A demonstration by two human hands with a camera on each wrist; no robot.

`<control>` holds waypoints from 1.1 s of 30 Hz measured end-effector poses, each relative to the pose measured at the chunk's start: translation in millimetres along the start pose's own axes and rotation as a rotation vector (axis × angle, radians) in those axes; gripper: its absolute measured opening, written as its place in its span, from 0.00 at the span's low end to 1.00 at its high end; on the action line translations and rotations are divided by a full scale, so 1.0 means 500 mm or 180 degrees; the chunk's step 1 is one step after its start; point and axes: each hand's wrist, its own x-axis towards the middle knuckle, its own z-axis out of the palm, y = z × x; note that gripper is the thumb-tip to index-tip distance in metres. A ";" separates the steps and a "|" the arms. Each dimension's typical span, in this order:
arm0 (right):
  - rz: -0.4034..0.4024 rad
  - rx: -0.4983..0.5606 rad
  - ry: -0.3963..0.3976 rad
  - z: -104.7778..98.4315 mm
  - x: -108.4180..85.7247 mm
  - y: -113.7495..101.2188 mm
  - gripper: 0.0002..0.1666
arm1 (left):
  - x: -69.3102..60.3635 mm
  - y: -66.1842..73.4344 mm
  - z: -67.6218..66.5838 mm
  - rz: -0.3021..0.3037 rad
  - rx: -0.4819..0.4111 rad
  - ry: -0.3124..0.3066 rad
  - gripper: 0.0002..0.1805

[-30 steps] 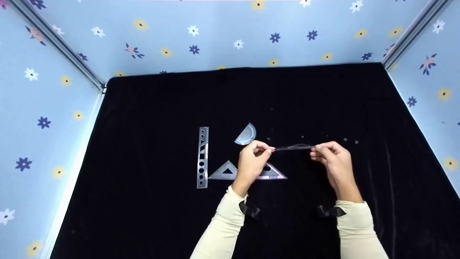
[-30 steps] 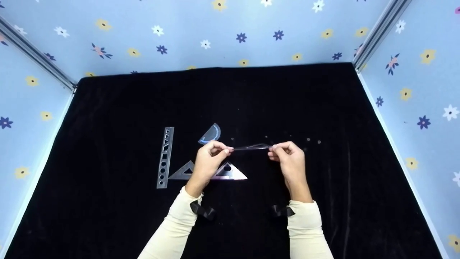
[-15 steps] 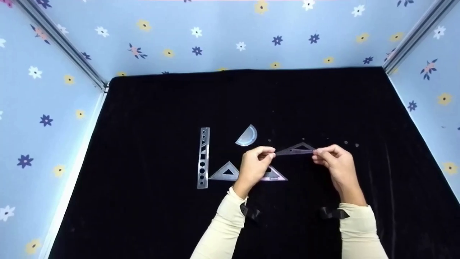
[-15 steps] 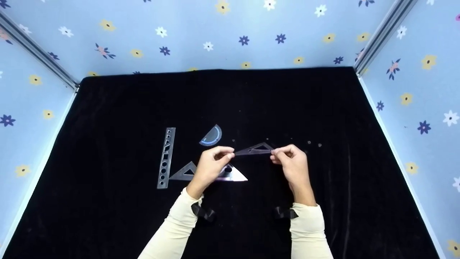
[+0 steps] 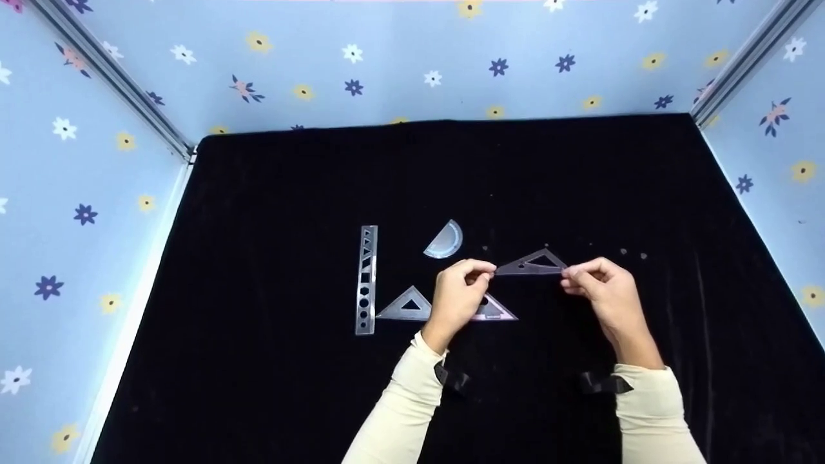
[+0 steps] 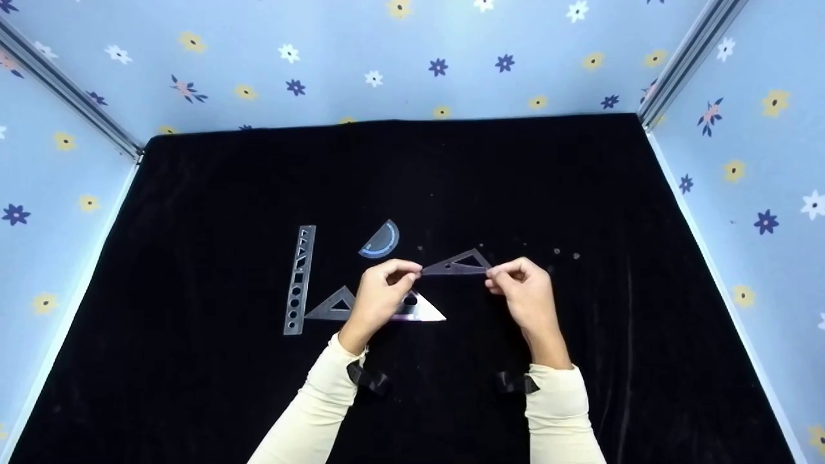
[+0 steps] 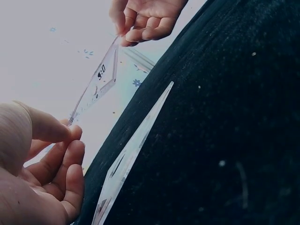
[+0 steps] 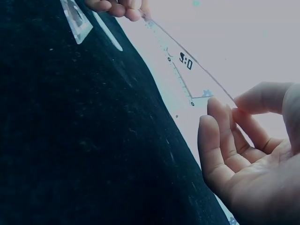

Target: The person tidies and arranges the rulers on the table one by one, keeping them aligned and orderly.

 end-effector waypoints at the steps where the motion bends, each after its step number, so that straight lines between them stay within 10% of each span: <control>1: 0.0010 -0.0049 -0.0008 0.000 -0.001 0.000 0.07 | 0.000 0.000 0.000 0.0002 0.0017 0.0008 0.10; 12: 0.0016 -0.0290 -0.0099 -0.022 -0.012 0.009 0.03 | -0.008 0.009 0.000 0.0106 0.0213 -0.0052 0.10; 33: 0.0024 -0.0594 -0.0448 -0.102 -0.016 0.014 0.16 | -0.024 0.015 0.021 0.0505 0.0718 -0.0772 0.06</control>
